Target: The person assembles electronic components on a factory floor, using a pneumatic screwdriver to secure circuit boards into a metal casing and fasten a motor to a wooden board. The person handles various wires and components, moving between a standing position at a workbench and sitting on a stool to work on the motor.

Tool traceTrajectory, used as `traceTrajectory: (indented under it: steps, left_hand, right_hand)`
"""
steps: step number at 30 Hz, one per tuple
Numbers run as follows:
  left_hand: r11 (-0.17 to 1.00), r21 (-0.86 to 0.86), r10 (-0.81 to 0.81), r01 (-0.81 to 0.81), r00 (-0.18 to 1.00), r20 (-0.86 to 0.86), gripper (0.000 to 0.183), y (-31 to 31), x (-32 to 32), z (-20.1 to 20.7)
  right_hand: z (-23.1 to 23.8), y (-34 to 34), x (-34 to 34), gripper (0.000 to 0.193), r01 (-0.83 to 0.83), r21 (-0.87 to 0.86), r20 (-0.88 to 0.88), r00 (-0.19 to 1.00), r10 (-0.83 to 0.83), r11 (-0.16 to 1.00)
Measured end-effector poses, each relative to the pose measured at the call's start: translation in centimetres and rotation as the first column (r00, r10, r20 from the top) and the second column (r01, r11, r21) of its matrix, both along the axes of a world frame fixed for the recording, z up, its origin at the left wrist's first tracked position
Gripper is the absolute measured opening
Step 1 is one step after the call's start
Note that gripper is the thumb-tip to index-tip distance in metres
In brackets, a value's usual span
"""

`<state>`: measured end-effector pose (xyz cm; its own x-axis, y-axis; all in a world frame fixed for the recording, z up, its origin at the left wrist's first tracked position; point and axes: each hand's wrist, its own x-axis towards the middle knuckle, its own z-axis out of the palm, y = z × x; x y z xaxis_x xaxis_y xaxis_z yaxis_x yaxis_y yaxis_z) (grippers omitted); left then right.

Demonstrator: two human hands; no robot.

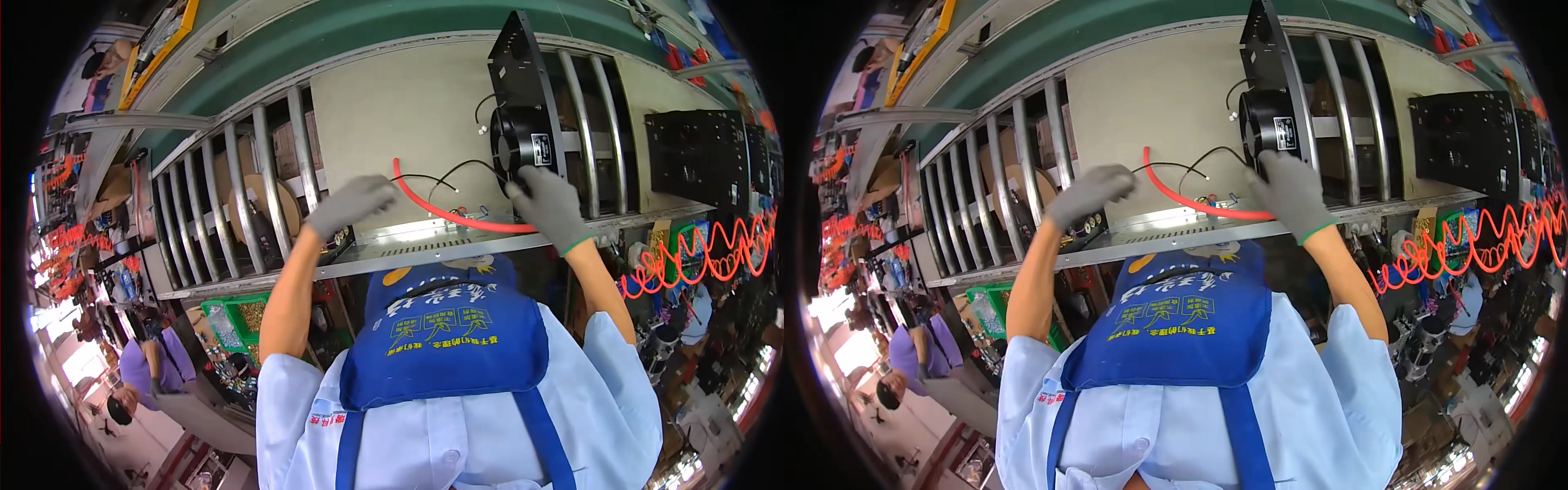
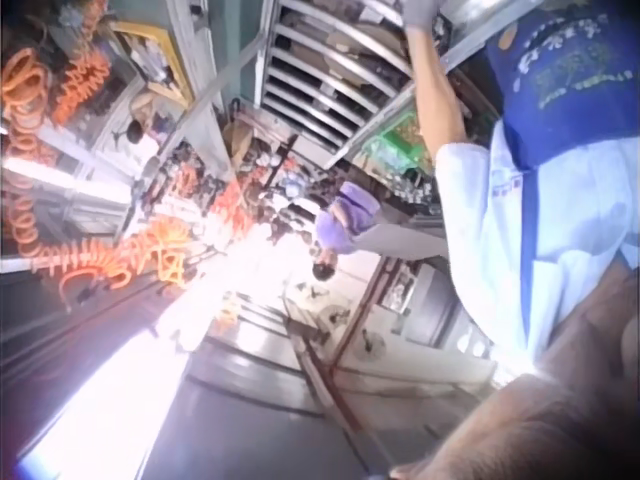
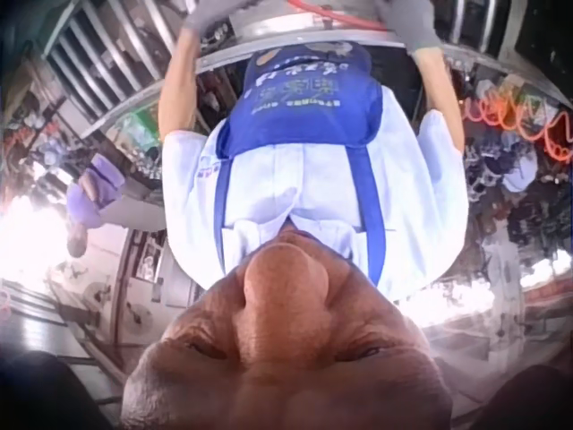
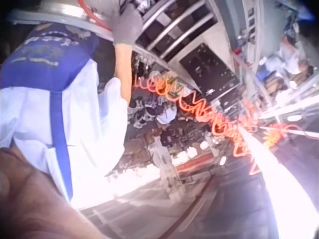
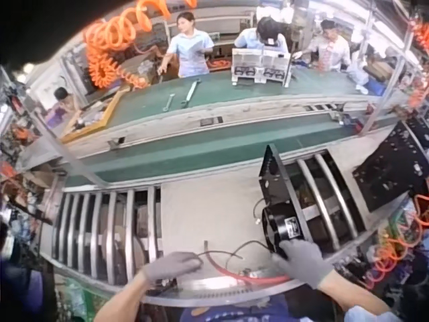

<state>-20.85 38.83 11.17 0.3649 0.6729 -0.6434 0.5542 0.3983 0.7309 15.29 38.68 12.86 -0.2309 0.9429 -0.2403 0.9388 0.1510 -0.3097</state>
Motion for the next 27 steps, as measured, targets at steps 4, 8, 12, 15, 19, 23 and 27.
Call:
traceTrajectory:
  steps: [4, 8, 12, 15, 19, 23, 27]
  left_hand:
    - [0.837, -0.144, -0.527, 0.528, 0.707, -0.472, 0.052, 1.8, -0.3, -10.7]
    - [0.915, -0.098, -0.315, 0.391, 0.543, -0.778, 0.059, 4.9, -7.1, -12.9]
    - [0.903, -0.184, -0.377, 0.388, 0.515, -0.77, 0.061, 4.9, -10.3, -15.1]
    - [0.913, -0.147, -0.348, 0.38, 0.54, -0.767, 0.061, 4.2, -10.3, -16.2]
    - [0.894, -0.281, -0.431, 0.35, 0.498, -0.752, 0.06, 5.1, -8.8, -13.8]
    - [0.762, -0.558, -0.647, 0.33, 0.427, -0.632, 0.063, 4.1, -7.8, -12.3]
    - [0.72, -0.629, -0.67, 0.293, 0.528, -0.522, 0.058, 2.5, -7.5, -12.4]
  right_hand:
    - [-2.4, -0.4, -1.2, 0.042, -0.146, -0.087, 0.147, 0.976, 0.158, 0.985]
    - [-3.0, 0.0, -0.3, 0.038, -0.161, -0.169, 0.095, 0.979, 0.179, 0.972]
    - [-4.3, -0.4, -0.6, 0.033, -0.165, -0.249, 0.014, 0.985, 0.174, 0.954]
    - [-4.7, -1.0, -0.7, 0.028, -0.062, -0.029, -0.247, 0.967, 0.053, 0.998]
    - [-1.6, -0.4, 0.5, 0.029, 0.23, 0.023, -0.677, 0.72, -0.154, 0.973]
    - [0.3, 0.2, 5.1, 0.034, 0.583, 0.202, -0.745, 0.613, -0.263, 0.787]
    - [-3.3, -0.9, 9.2, 0.049, 0.753, -0.071, -0.81, 0.339, -0.478, 0.655]
